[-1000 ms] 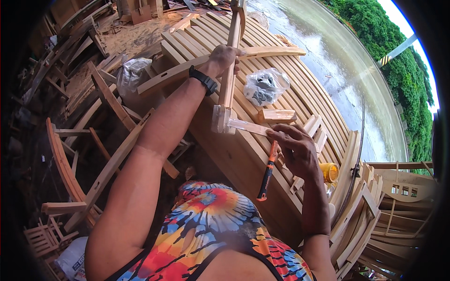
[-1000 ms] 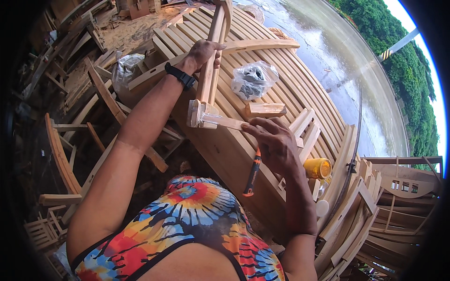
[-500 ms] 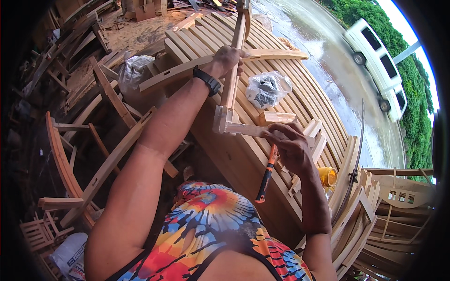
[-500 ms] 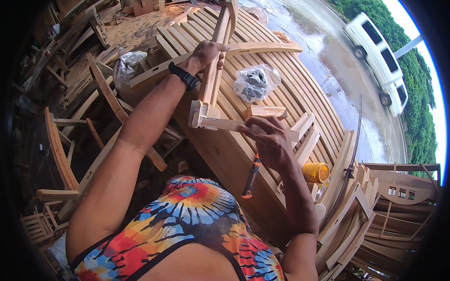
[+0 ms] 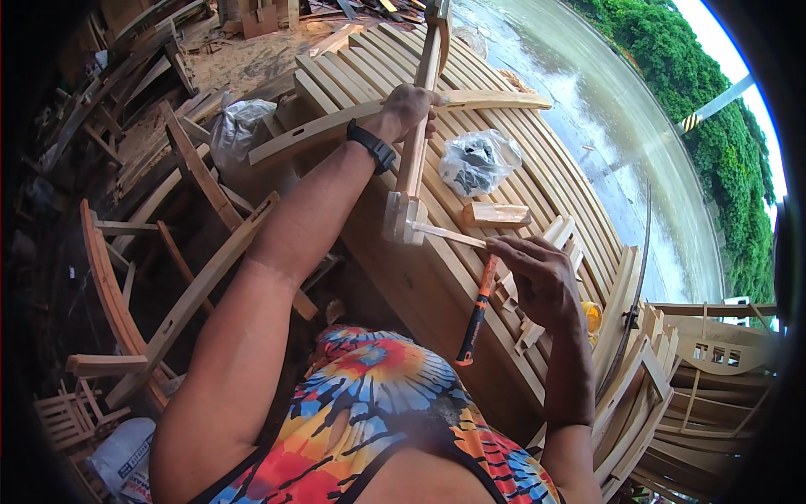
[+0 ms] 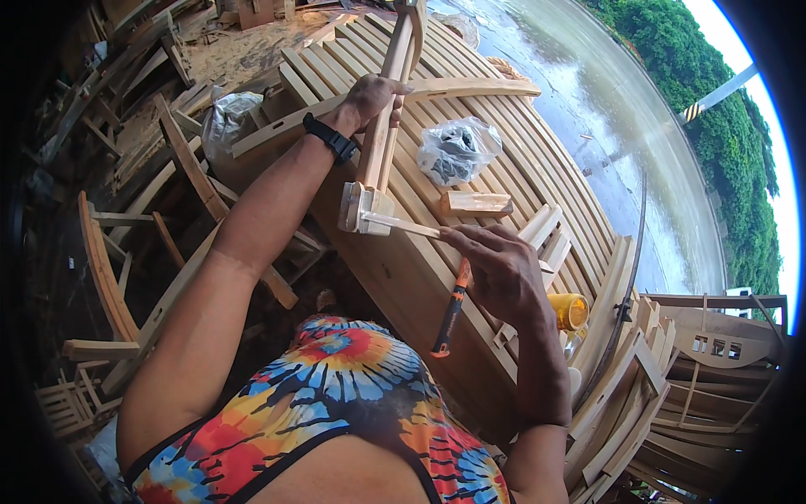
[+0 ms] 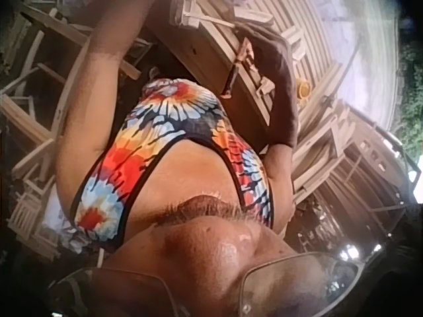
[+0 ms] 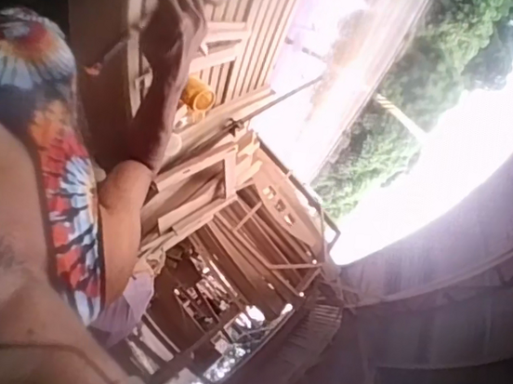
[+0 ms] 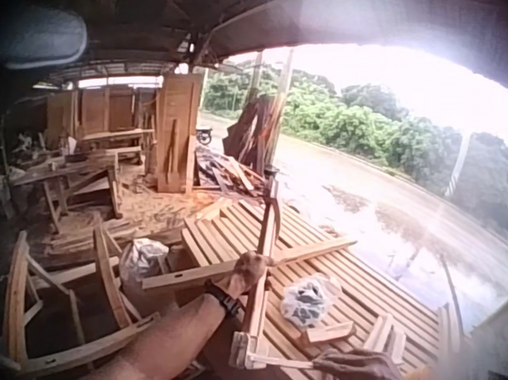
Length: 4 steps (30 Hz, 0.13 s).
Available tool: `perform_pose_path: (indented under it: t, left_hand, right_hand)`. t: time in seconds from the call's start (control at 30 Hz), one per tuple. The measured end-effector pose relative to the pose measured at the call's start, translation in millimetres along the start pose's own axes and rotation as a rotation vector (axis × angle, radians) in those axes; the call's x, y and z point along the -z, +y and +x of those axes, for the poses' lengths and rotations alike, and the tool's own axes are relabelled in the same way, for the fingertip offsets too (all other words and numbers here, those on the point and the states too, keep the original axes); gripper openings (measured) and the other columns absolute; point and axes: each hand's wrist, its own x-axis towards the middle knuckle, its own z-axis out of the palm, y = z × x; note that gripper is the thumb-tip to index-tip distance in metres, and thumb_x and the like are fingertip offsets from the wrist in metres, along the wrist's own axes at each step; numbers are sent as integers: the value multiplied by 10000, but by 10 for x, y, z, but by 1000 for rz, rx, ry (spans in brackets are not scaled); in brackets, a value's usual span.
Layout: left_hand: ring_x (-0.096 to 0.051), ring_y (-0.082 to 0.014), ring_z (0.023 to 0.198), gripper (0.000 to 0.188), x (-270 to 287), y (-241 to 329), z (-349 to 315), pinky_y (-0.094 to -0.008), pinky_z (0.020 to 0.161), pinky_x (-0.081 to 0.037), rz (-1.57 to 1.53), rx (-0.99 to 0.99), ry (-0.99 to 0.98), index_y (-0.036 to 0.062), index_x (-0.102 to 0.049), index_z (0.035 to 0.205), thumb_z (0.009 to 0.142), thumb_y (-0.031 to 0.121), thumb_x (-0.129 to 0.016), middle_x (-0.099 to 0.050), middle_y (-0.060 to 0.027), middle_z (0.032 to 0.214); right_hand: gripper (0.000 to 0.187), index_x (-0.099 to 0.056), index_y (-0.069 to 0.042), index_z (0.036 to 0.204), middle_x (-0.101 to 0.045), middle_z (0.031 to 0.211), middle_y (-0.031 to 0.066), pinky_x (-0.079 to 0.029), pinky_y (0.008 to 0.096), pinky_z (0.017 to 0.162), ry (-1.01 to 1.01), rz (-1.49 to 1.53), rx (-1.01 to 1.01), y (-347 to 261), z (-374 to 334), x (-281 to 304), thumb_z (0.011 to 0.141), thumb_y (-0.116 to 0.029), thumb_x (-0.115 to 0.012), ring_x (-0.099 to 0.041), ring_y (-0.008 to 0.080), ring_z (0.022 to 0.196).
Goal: The person applies glue to wooden chair components using a small brush, fits the pieces together into a frame, and hammers them into place to ensure a tight fit.
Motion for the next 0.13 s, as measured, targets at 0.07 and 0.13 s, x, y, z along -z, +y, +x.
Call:
perform_pose_path:
  t: [0.07, 0.13]
  left_hand:
    - [-588, -173, 526, 243, -1, 4, -16, -343, 548, -571, 17, -3, 15, 5, -576, 916, 946, 210, -703, -568, -47, 698]
    - [-591, -177, 527, 251, -7, 8, -23, -344, 547, -575, 33, -6, 28, 5, -575, 916, 943, 215, -708, -568, -50, 697]
  right_hand:
    - [529, -740, -125, 1238, -755, 1182, 144, -606, 405, 774, -29, -22, -26, 51, -17, -48, 755, 75, -658, -734, 326, 930]
    - [526, -720, -126, 1285, -749, 1204, 141, -606, 399, 780, -50, -29, -94, 61, -43, -87, 804, 63, -623, -741, 339, 1027]
